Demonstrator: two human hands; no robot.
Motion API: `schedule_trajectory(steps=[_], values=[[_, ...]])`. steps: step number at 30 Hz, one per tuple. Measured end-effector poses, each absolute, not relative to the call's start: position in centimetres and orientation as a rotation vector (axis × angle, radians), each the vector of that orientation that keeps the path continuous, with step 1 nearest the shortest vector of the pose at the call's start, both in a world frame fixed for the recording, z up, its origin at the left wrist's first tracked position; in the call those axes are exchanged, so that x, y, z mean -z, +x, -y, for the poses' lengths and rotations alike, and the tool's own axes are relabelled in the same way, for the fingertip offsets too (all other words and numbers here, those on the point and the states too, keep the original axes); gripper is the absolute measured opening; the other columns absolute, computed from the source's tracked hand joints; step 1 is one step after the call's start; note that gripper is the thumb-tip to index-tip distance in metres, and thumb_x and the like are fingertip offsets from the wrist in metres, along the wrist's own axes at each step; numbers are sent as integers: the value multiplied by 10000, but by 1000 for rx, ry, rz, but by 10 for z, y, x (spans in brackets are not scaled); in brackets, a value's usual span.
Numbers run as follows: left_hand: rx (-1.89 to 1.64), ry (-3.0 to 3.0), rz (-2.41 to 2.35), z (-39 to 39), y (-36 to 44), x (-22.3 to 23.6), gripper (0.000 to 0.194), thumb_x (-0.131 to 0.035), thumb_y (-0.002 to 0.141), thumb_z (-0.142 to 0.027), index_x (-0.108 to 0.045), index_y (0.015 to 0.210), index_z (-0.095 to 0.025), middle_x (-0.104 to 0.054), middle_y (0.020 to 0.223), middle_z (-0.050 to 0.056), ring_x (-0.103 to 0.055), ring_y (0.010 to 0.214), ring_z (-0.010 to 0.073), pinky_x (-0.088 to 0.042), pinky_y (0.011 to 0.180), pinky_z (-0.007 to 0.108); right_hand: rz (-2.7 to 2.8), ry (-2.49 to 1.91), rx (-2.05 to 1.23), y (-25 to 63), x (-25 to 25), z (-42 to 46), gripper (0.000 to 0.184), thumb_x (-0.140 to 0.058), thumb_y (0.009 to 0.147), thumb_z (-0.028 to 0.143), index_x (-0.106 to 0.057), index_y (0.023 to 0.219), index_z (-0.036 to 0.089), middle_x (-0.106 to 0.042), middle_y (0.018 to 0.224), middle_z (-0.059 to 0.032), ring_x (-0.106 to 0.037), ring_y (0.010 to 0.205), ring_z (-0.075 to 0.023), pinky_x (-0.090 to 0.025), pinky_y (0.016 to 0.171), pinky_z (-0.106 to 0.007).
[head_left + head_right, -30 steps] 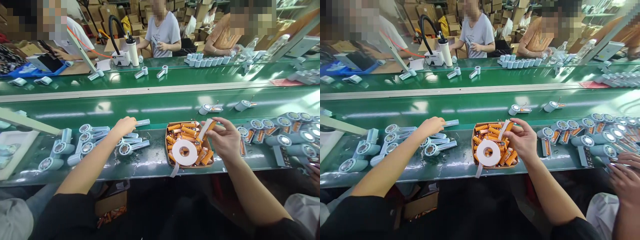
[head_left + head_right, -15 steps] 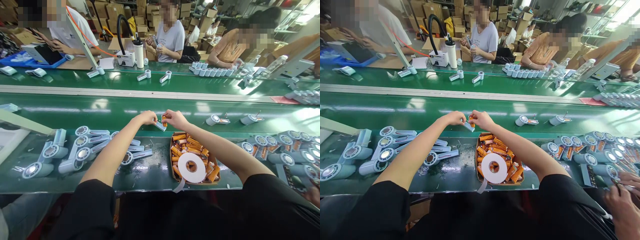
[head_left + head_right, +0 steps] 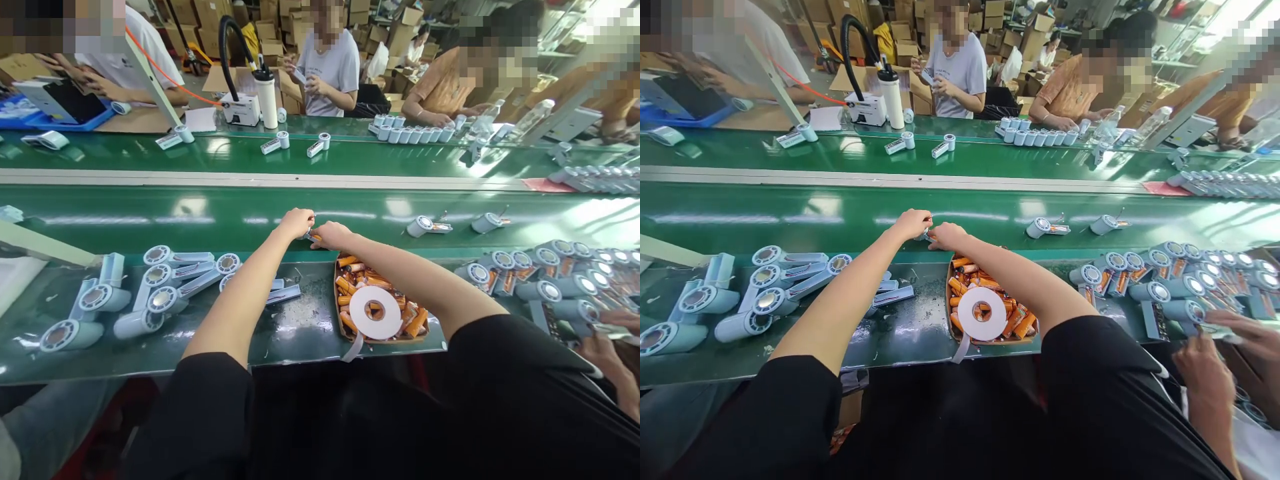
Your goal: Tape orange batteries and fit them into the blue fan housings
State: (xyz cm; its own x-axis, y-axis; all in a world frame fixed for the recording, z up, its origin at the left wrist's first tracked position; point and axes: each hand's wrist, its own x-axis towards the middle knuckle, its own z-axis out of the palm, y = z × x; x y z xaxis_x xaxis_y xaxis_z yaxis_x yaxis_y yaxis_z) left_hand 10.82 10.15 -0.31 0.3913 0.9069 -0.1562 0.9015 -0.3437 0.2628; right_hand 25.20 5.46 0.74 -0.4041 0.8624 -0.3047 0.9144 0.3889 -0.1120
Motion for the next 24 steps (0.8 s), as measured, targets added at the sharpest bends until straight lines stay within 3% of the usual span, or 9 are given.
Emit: schedule_trajectory(steps=[4,7,9,11,13,17,21,24], values=[[-50,2342,-1657,-95,111,-10,241,-560,957,-259,-741,1107,-209,-776,1102,132,-706,1029,284,-524,871,349,-2444,1590,427,258,-33,-49,361,-725,960,396,-775,1289,254,-785,1243,-145,-725,1151,-339,-537,899,-373],[-168,2407,-1679,-62,113,-22,373,-555,986,-291,-644,1333,-185,-729,1246,167,-636,1234,319,-524,995,403,-2701,1692,484,289,-60,-12,352,-638,1014,379,-751,1327,263,-786,1265,-94,-719,1149,-282,-523,951,-357],[-291,2565,-1404,-21,116,-24,474,-606,990,-372,-575,1429,-196,-670,1379,160,-555,1365,305,-489,1105,420,-2945,1823,598,322,-72,32,324,-583,1034,366,-778,1257,237,-809,1174,-69,-734,1024,-230,-531,912,-332],[-341,2744,-762,28,119,-20,511,-700,947,-428,-602,1404,-223,-660,1406,128,-555,1375,283,-474,1159,430,-3005,2026,766,357,-73,81,321,-569,1027,393,-821,1087,203,-822,986,-55,-717,825,-192,-539,793,-309],[-320,2845,-369,73,122,-13,533,-744,921,-348,-597,1419,-223,-633,1455,128,-541,1397,280,-455,1200,462,-2941,2249,952,387,-66,127,353,-579,1009,449,-825,997,195,-808,875,-49,-685,712,-178,-531,701,-300],[-492,2938,-471,126,121,-7,444,-717,897,-153,-640,1334,-178,-643,1414,152,-533,1376,306,-510,1160,501,-2728,2563,1253,406,-40,189,340,-679,931,509,-813,959,197,-802,841,-57,-669,649,-175,-536,631,-294],[-836,2852,-706,145,110,-16,307,-714,910,-220,-652,1205,-166,-708,1227,139,-502,1400,375,-514,1139,593,-2443,2092,2041,371,-24,225,470,-765,858,591,-784,1106,192,-752,713,-8,-610,521,-143,-484,502,-247],[-1025,2825,-767,149,99,-21,310,-663,920,-151,-598,1218,-205,-734,1152,91,-599,1312,332,-462,1175,655,-2493,1560,2148,338,-21,240,406,-646,979,557,-789,886,188,-685,596,10,-577,495,-128,-450,512,-237]])
